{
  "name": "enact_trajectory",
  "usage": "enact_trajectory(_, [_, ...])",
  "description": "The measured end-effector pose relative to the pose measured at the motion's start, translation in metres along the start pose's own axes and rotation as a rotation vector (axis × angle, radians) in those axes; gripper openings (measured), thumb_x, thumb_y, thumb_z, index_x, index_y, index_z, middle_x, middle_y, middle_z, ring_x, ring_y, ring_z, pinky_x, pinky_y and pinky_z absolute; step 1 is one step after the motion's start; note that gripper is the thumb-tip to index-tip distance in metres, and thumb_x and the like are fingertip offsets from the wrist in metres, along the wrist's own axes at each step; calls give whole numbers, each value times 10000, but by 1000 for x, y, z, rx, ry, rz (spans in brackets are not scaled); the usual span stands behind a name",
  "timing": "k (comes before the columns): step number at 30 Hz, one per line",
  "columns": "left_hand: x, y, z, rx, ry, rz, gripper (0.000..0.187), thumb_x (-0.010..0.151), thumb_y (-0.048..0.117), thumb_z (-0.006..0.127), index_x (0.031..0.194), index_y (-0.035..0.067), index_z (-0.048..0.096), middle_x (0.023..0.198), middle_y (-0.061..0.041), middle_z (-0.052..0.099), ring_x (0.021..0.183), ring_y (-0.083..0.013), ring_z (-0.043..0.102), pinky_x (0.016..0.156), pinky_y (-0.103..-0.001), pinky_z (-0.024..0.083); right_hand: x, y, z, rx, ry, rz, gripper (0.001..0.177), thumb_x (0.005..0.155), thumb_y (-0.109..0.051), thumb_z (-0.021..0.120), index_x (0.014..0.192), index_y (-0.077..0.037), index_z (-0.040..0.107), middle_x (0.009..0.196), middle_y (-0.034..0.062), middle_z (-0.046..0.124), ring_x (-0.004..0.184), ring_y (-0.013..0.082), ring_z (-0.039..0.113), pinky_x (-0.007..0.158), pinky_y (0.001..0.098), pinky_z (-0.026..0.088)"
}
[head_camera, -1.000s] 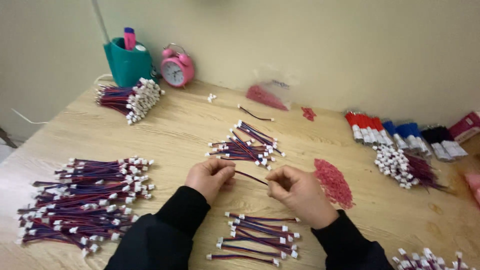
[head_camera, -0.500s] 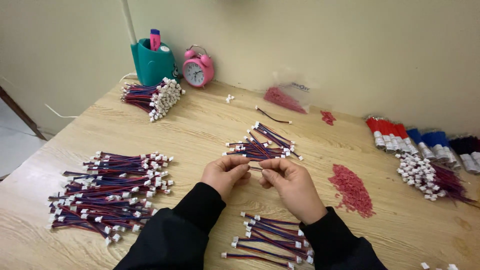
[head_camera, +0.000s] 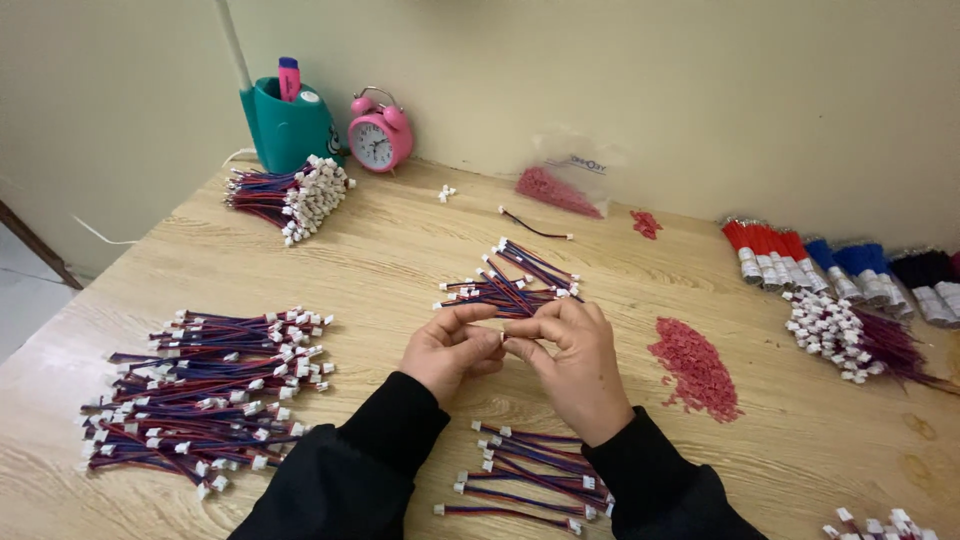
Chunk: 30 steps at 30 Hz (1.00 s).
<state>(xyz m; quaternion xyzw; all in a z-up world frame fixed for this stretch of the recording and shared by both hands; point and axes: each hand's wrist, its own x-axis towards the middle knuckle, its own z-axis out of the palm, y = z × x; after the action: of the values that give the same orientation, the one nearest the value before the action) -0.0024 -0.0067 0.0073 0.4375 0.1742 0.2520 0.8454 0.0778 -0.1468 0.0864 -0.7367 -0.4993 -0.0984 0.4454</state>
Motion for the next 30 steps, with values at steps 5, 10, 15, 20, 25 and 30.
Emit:
enact_trajectory(5, [2,-7,-3,19,-32,7,413,768,-34,753,1165,-1,647,805,-184,705,714,-276,723,642,-374,648,0,-3,3,69,-32,-25,103,771,-239,800,873,-250,805,742,9,633,800,205,572,782,326,463])
enact_trajectory(10, [2,-7,-4,22,-57,9,399,778,-33,741,1163,2,645,802,-173,701,717,-265,723,631,-345,644,-3,3,5,148,-23,66,162,730,-188,832,864,-122,769,719,84,690,737,262,659,719,373,515])
enact_trajectory(15, [-4,0,1,0,-46,23,389,784,-45,734,1161,-16,644,781,-184,700,723,-286,727,660,-383,649,-4,-14,5,139,11,25,86,740,-152,822,812,-148,776,745,53,711,746,231,693,725,333,532])
enact_trajectory(20, [3,-3,-4,6,-49,48,399,781,-60,730,1167,-15,640,772,-181,691,709,-282,724,654,-383,652,0,-17,2,180,-52,60,93,759,-99,794,845,-136,786,760,60,713,738,220,695,716,335,539])
enact_trajectory(25, [-1,0,-3,-54,-63,47,425,787,-69,709,1199,-20,615,770,-177,678,709,-292,722,664,-410,652,-2,-16,0,234,-103,208,108,803,-55,732,892,-80,788,757,84,729,715,193,684,699,323,544])
enact_trajectory(30, [-1,-6,0,-45,-144,45,392,808,-61,680,1192,-11,627,763,-140,665,718,-261,720,683,-406,657,-2,-21,0,168,-82,295,118,752,-75,772,870,-84,781,712,117,706,662,179,672,626,306,543])
